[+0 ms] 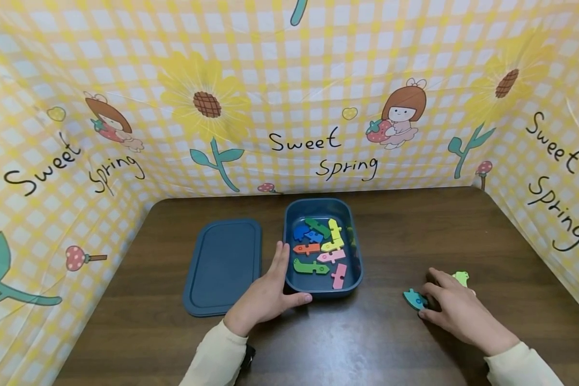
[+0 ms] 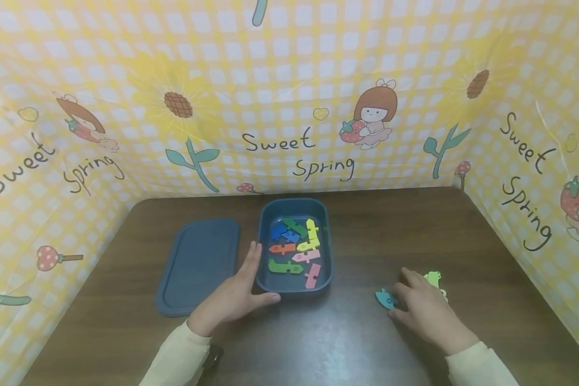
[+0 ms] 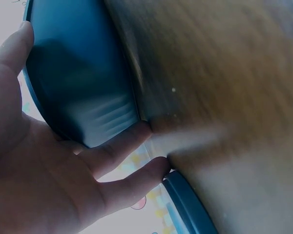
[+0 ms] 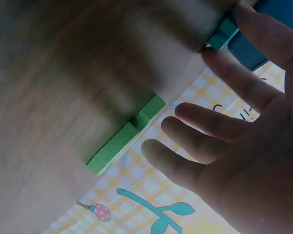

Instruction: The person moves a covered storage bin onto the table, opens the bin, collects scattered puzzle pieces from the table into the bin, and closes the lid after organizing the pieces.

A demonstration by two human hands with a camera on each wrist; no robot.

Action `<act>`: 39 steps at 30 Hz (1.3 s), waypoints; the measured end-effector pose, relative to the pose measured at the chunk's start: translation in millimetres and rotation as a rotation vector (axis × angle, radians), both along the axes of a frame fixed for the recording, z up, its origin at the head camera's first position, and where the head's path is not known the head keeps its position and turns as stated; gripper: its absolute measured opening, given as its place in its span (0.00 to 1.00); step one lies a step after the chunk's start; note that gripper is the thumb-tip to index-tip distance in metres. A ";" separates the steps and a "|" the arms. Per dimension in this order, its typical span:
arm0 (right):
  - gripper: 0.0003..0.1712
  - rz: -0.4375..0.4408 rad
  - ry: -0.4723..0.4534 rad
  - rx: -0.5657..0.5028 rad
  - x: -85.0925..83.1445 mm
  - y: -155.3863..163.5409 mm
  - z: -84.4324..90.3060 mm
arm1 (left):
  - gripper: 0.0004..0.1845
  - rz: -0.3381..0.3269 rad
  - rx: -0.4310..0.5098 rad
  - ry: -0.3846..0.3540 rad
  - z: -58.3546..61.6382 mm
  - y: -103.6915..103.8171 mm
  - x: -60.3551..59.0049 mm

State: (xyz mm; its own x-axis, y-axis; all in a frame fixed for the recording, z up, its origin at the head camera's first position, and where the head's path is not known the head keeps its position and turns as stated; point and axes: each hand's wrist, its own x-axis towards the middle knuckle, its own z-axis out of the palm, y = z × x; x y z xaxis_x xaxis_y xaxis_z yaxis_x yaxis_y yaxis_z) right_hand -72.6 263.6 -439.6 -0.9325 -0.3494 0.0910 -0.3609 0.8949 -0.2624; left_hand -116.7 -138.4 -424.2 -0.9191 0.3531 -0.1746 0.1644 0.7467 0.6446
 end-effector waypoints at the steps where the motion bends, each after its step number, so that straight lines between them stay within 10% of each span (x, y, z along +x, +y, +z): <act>1: 0.20 0.006 -0.004 -0.005 -0.2 -0.5 0.0 | 0.64 0.000 0.001 0.000 0.1 -0.1 0.1; 19: 0.12 0.013 -0.009 -0.056 -2.3 1.3 3.2 | 0.64 -0.003 -0.003 0.002 0.6 0.2 -0.8; 39: 0.11 0.059 0.023 -0.359 -19.6 -17.7 14.6 | 0.64 -0.006 0.008 0.003 1.2 0.6 0.1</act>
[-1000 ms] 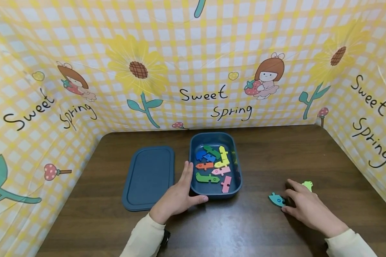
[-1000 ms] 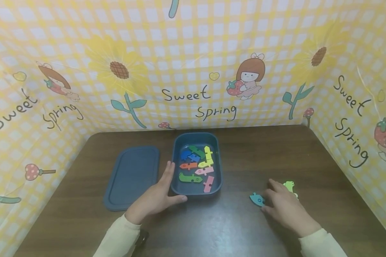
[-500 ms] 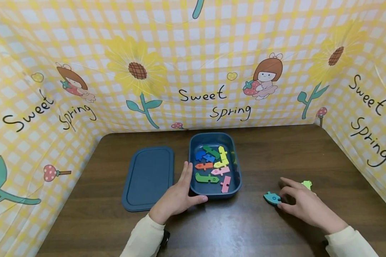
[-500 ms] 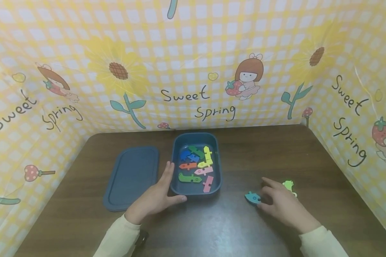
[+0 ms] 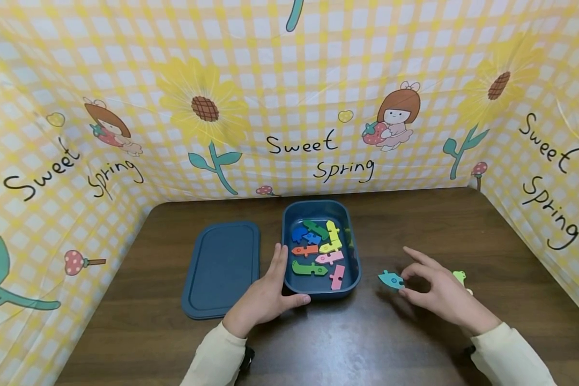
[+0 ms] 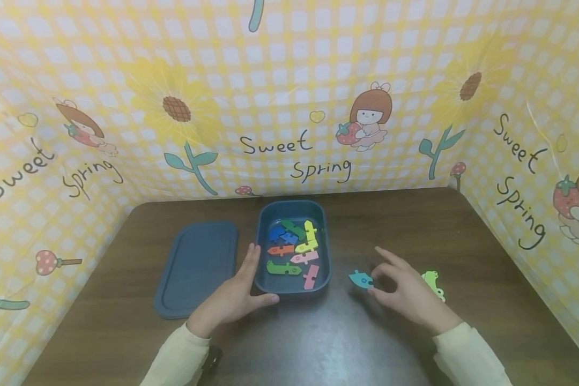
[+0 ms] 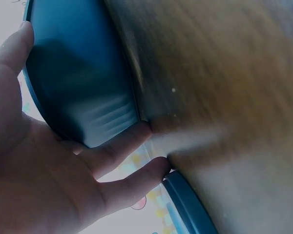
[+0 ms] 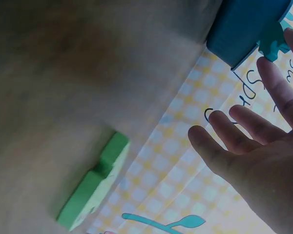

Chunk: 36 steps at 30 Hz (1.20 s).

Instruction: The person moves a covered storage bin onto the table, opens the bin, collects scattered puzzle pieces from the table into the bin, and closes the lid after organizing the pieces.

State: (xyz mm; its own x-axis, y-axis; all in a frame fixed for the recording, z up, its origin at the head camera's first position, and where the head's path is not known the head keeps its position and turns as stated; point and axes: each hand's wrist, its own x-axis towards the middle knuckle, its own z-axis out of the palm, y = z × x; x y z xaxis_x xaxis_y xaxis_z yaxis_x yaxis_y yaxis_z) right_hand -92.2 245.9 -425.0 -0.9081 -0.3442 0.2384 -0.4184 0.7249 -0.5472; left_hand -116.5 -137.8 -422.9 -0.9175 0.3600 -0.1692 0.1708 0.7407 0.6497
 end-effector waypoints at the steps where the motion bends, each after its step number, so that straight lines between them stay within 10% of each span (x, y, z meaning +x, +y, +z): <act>1: 0.11 0.003 0.003 -0.006 -1.0 -1.3 0.9 | 0.64 0.001 0.001 0.000 0.0 -0.1 0.2; 36: 0.12 0.053 -0.074 -0.127 -43.6 -53.8 21.4 | 0.64 0.008 0.004 -0.007 1.0 -0.2 0.3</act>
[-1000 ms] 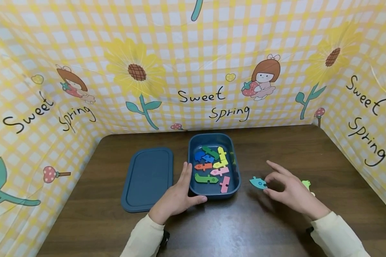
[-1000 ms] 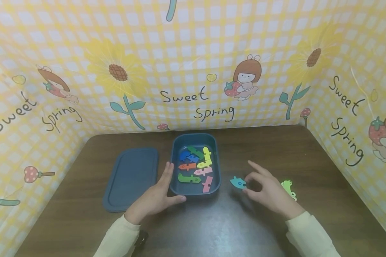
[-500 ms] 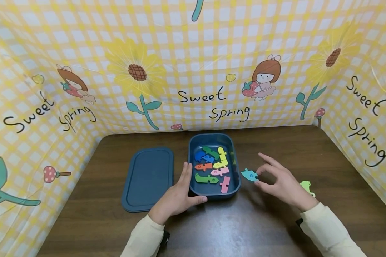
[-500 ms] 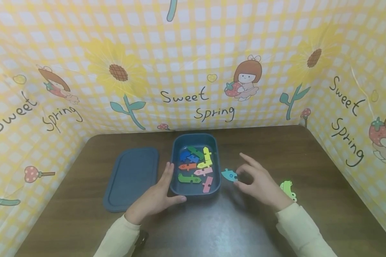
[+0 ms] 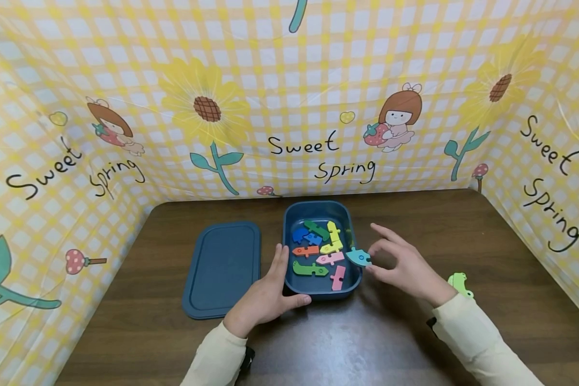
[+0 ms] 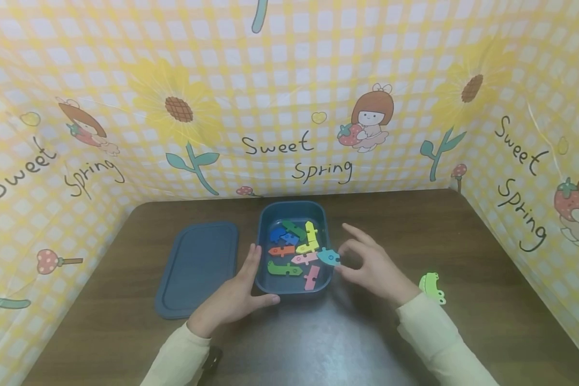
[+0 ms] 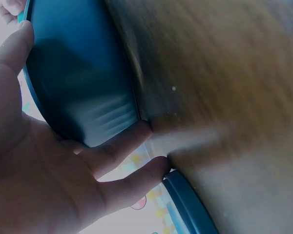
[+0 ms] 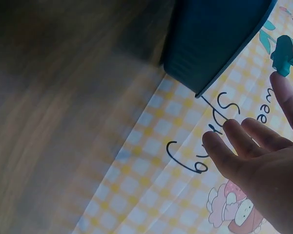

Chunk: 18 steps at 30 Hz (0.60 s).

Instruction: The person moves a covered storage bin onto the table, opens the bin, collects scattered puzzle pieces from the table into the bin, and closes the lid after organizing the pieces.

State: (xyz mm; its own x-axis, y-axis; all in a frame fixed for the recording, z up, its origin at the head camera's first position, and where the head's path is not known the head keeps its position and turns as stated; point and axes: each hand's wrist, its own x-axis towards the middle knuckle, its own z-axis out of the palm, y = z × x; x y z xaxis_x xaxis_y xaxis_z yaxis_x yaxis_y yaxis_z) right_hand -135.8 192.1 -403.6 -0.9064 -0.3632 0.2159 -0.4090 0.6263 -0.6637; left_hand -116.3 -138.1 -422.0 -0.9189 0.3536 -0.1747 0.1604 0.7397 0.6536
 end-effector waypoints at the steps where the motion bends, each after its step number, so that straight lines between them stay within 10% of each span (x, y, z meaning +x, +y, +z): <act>1: 0.12 0.003 -0.008 -0.001 -0.9 -2.2 0.4 | 0.64 0.000 0.000 -0.002 -0.2 -0.2 0.0; 18: 0.10 0.082 -0.004 -0.043 -16.7 -37.0 1.4 | 0.64 -0.007 -0.007 -0.005 -1.4 -2.4 -0.9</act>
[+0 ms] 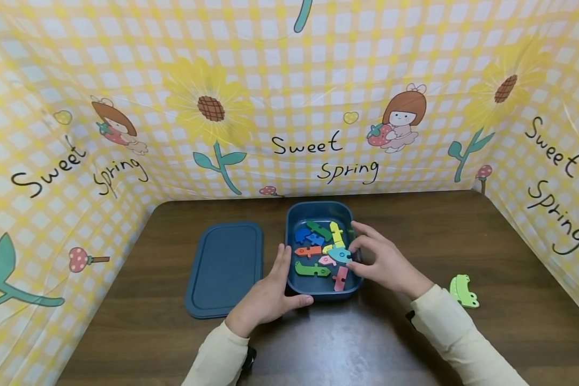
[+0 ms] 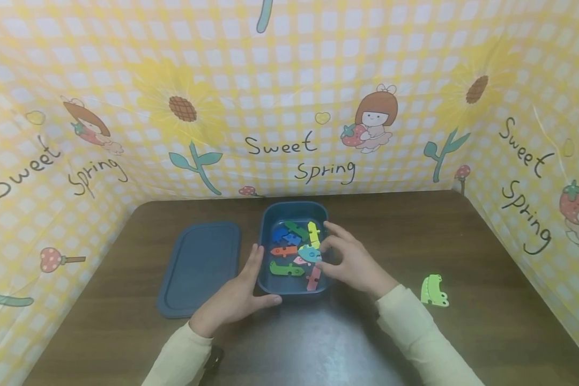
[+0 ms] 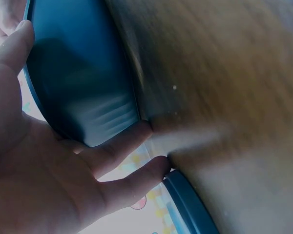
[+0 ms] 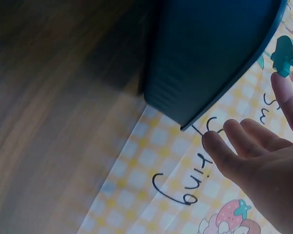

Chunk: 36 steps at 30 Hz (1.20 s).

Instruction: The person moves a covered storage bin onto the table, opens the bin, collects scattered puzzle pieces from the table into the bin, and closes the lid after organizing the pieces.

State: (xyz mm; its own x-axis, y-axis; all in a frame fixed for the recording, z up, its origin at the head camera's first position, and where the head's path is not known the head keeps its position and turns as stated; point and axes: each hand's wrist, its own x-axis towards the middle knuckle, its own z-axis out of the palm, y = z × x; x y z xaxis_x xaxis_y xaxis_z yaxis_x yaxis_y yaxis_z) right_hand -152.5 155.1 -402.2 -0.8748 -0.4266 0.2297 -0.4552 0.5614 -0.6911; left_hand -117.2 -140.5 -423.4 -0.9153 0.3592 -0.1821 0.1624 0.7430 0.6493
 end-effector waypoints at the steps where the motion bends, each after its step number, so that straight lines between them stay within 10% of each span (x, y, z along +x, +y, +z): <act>1: 0.11 0.006 0.001 0.000 -0.5 -1.8 -0.4 | 0.64 -0.001 0.000 0.001 -0.4 0.1 0.0; 36: 0.11 0.122 -0.011 0.121 4.2 -39.1 -5.8 | 0.62 -0.017 -0.002 0.006 0.0 0.2 0.3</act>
State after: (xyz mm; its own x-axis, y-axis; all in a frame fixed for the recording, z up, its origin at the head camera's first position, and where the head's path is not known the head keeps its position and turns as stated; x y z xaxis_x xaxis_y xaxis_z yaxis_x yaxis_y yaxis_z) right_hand -148.3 115.9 -408.0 -0.8167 -0.5542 0.1610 -0.5184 0.5819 -0.6266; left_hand -116.9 -140.3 -423.3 -0.9100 0.3746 -0.1775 0.1792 0.7415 0.6466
